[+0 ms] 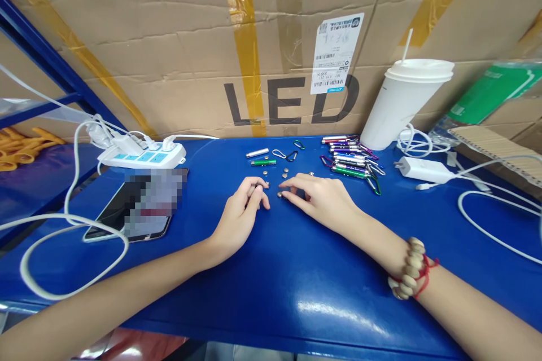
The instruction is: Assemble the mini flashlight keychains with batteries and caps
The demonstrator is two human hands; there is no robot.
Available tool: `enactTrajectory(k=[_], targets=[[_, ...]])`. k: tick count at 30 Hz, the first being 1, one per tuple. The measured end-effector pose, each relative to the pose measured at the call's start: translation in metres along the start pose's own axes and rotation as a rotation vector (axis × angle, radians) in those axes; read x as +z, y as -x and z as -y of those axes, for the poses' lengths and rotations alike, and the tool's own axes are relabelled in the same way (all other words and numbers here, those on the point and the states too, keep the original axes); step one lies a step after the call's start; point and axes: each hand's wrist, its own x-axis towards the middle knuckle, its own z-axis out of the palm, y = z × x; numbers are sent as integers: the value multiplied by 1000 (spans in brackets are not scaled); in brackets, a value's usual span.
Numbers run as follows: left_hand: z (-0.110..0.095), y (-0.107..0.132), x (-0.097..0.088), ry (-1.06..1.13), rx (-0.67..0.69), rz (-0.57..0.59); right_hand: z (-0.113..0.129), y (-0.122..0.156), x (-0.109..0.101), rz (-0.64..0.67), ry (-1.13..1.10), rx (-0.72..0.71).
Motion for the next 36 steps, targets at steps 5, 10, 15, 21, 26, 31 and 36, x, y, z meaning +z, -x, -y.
enactTrajectory(k=[5,10,15,21,26,31,36], targets=[[0,-1,0,-41,12,-20,1,-2,-3,-188,35,135],[-2,-1,-1,-148,28,-64,2,-3,-5,-263,128,171],[-3,-1,-1,-129,15,-16,-2,-1,-3,-212,317,158],[-2,-1,0,-50,12,-2,-13,2,4,-154,418,150],[-4,1,-1,-33,145,0,-11,3,3,-95,410,150],[-7,6,-1,16,219,98,-6,4,-1,-98,368,118],[-6,7,0,36,217,101,-11,0,1,-119,281,93]])
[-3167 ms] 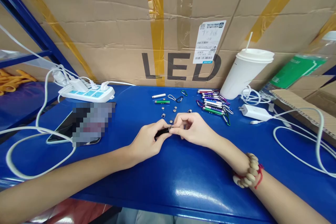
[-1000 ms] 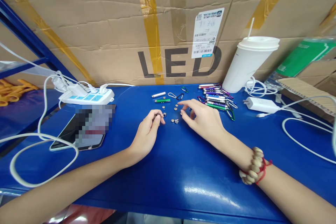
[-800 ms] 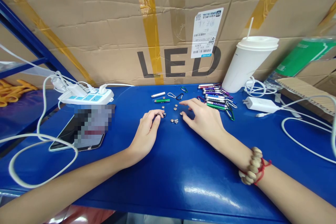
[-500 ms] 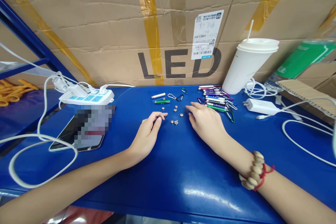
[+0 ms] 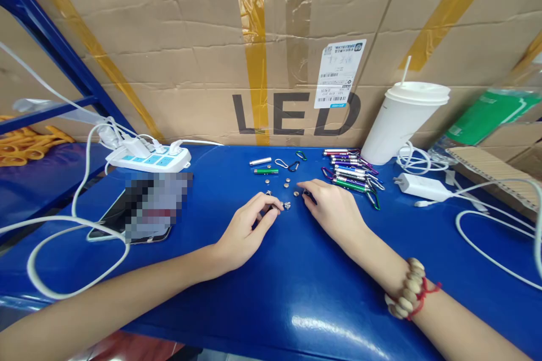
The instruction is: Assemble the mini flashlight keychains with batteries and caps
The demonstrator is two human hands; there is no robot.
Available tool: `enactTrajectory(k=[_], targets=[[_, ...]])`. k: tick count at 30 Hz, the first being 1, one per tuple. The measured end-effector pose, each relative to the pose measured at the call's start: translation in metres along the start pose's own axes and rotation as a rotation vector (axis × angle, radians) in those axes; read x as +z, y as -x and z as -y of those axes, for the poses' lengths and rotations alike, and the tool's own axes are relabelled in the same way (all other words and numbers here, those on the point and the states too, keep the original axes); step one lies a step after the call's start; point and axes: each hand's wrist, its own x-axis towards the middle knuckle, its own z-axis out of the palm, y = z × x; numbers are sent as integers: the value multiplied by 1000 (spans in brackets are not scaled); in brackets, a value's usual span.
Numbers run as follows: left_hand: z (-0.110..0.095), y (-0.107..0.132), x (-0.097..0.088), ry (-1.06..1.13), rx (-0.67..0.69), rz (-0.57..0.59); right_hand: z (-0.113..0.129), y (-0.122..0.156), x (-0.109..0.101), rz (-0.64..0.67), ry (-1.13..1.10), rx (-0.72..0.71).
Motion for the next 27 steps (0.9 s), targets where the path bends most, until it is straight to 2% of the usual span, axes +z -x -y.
enactTrajectory(k=[5,10,19,27], targets=[[1,1,0,7,-48,-6,-7,-4,3,6,-122,2],[0,1,-1,11,-79,-19,-1,-4,-2,54,-157,-8],[-5,1,0,-4,-51,-12,1,-4,-6,70,-181,-5],[-1,0,3,-60,3,-3,-3,-4,4,65,-242,-28]])
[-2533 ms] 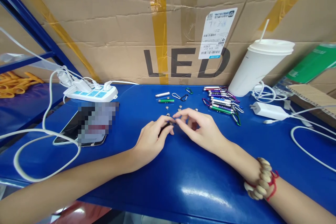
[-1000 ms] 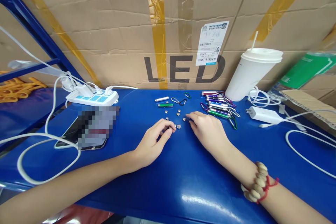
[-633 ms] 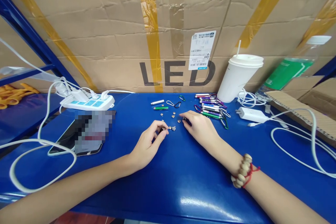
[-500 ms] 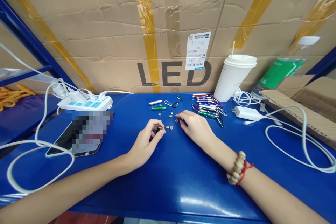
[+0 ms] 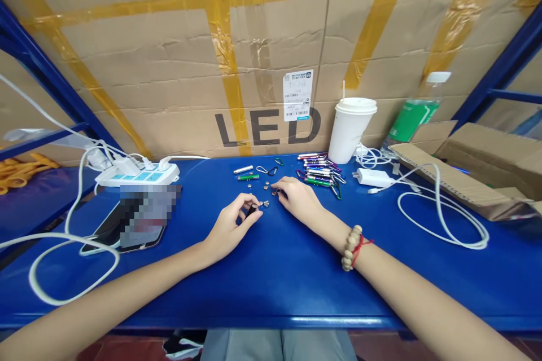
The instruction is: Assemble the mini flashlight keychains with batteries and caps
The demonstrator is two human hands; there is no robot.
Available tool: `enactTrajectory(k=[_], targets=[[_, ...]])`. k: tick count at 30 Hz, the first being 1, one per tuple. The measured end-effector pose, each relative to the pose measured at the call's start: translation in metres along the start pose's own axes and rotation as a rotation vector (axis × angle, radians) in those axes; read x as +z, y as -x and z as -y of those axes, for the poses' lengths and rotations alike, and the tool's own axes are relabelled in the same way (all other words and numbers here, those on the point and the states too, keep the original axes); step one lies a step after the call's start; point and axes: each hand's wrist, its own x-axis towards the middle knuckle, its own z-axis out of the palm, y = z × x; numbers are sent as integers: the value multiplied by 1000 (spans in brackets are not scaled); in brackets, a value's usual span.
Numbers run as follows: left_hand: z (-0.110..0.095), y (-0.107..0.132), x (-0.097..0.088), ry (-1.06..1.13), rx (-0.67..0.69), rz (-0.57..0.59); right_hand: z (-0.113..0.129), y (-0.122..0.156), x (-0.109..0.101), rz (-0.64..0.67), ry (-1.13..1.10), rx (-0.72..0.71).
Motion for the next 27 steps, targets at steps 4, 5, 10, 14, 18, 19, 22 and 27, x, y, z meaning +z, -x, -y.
enactTrajectory(k=[4,5,10,14,18,19,22,27], targets=[[1,0,1,-51,51,9,-1,0,1,0,-36,-45],[0,0,1,-63,57,1,-1,0,1,-1,-59,-64],[-1,-2,1,-84,74,-51,2,0,2,-11,-134,-101],[-1,-3,2,-94,73,-81,5,1,5,-17,-184,-85],[0,-3,2,-81,72,-73,5,0,6,-31,-250,-65],[0,-3,2,-74,75,-68,5,0,6,-38,-263,-58],[1,-2,3,-58,81,-53,3,-1,6,-62,-289,-44],[1,-1,2,-53,73,-42,-2,-1,7,-129,-319,5]])
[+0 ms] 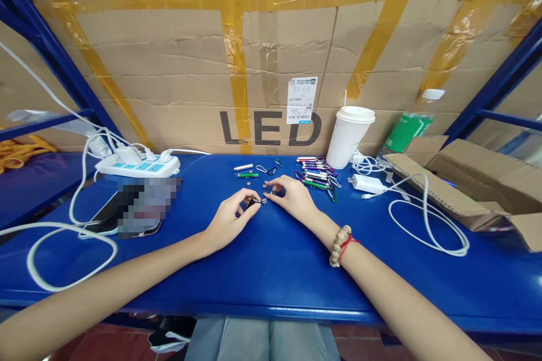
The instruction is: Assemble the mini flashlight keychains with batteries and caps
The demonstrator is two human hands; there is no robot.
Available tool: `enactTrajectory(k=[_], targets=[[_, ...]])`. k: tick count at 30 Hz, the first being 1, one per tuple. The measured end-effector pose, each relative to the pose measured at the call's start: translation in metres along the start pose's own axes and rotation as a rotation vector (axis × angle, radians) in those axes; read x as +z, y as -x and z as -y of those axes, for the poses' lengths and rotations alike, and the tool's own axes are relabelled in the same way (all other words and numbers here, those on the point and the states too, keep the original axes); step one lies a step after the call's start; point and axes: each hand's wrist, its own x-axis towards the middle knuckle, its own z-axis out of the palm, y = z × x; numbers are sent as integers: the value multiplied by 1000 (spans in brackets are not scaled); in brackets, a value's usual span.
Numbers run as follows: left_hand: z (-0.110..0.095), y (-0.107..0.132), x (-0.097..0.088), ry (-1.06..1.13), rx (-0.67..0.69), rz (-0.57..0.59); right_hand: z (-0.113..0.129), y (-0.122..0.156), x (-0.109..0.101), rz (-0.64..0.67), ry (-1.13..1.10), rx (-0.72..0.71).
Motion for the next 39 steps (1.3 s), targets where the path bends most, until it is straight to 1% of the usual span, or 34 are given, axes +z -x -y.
enactTrajectory(k=[3,6,10,12,15,17,23,30,34,39], targets=[[0,1,-1,13,-30,3,0,0,-1,-60,-32,37],[-1,1,-1,38,-60,22,4,0,0,-93,-148,107],[-1,2,-2,42,-70,56,9,-2,3,-104,-434,291],[-1,3,-2,27,-78,69,10,-3,4,-142,-547,388],[-2,3,-2,20,-103,87,11,-4,3,-215,-641,480],[-2,4,-3,21,-114,95,10,-4,3,-208,-674,508],[-2,4,-3,28,-124,111,14,-2,3,-125,-666,506],[0,3,-2,36,-137,128,26,1,3,-40,-709,569],[0,4,-2,4,-141,134,26,2,5,-35,-660,490],[-1,3,-4,-46,-190,94,26,4,5,-52,-534,377]])
